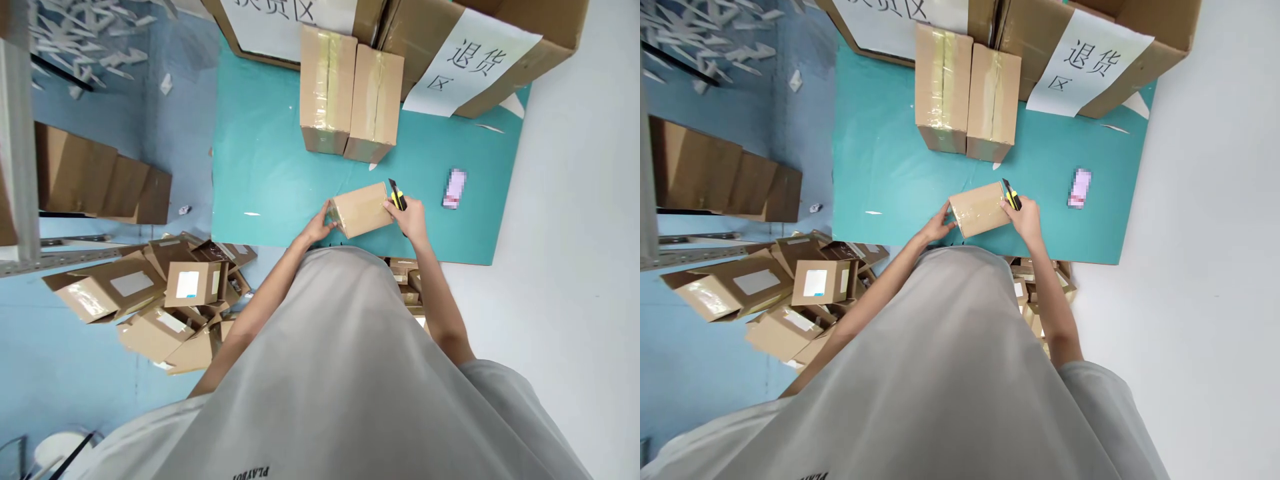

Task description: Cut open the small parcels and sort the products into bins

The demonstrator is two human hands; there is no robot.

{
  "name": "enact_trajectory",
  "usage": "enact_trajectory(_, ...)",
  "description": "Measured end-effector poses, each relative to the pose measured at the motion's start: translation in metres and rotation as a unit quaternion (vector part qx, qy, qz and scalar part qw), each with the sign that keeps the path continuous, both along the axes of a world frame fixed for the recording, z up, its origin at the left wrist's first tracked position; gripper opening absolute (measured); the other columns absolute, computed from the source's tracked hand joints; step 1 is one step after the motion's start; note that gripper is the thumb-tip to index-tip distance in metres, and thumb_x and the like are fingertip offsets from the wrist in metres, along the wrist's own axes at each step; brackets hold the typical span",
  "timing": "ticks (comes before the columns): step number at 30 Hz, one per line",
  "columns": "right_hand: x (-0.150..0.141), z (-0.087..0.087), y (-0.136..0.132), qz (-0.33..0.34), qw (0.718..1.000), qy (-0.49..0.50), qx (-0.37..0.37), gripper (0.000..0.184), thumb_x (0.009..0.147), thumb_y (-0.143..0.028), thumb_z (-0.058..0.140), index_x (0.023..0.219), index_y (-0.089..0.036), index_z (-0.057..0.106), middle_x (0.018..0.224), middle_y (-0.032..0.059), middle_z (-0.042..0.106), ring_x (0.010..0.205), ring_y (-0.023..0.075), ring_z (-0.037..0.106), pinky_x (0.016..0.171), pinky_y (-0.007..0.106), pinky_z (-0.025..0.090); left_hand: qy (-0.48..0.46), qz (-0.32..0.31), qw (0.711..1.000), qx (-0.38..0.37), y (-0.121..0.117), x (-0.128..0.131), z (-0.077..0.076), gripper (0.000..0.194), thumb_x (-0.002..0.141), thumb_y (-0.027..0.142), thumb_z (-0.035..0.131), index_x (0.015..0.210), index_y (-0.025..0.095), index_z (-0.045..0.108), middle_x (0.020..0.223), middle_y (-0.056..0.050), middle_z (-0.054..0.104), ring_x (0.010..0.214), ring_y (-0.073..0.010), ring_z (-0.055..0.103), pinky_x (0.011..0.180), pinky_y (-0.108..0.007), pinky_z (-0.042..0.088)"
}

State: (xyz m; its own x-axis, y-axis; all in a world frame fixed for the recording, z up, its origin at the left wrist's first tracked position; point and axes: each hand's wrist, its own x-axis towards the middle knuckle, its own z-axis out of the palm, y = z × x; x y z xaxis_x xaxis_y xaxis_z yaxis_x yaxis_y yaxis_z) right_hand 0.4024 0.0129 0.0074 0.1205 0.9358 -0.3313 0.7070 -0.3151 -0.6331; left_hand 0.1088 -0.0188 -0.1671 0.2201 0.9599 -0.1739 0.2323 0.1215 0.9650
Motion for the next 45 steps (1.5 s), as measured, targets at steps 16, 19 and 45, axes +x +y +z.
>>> enact_trajectory(16,-0.02,0.017,-0.033,0.057,0.994,-0.093,0.005,0.038,0.115,-0.042,0.042,0.143,-0.02,0.057,0.118,0.0169,0.08,0.105,0.0326,0.076,0.09,0.041,0.057,0.022,0.042,0.998,-0.041,0.059,-0.006,0.108,0.033,0.088,0.045,0.091,0.103,0.016,0.085,0.1,-0.01,0.085,0.098,-0.0275,0.079,0.099,-0.045,0.066)
enact_trajectory(19,-0.044,0.027,-0.047,0.119,0.991,-0.034,-0.043,0.035,0.112,-0.037,0.045,0.14,-0.02,0.059,0.111,0.0139,0.082,0.095,0.0321,0.077,0.087,0.04,0.057,0.029,0.052,0.996,-0.061,0.058,-0.005,0.117,0.033,0.085,0.047,0.092,0.099,0.017,0.085,0.1,-0.01,0.086,0.098,-0.027,0.08,0.096,-0.041,0.066)
enact_trajectory(45,-0.126,0.096,-0.045,0.258,0.93,-0.173,-0.197,0.038,0.12,-0.028,0.045,0.144,-0.015,0.073,0.128,0.0198,0.083,0.114,0.0315,0.078,0.097,0.037,0.054,0.058,0.118,0.989,-0.065,0.051,0.008,0.121,0.014,0.082,0.029,0.086,0.091,0.019,0.086,0.092,-0.006,0.085,0.088,-0.0237,0.078,0.09,-0.037,0.063)
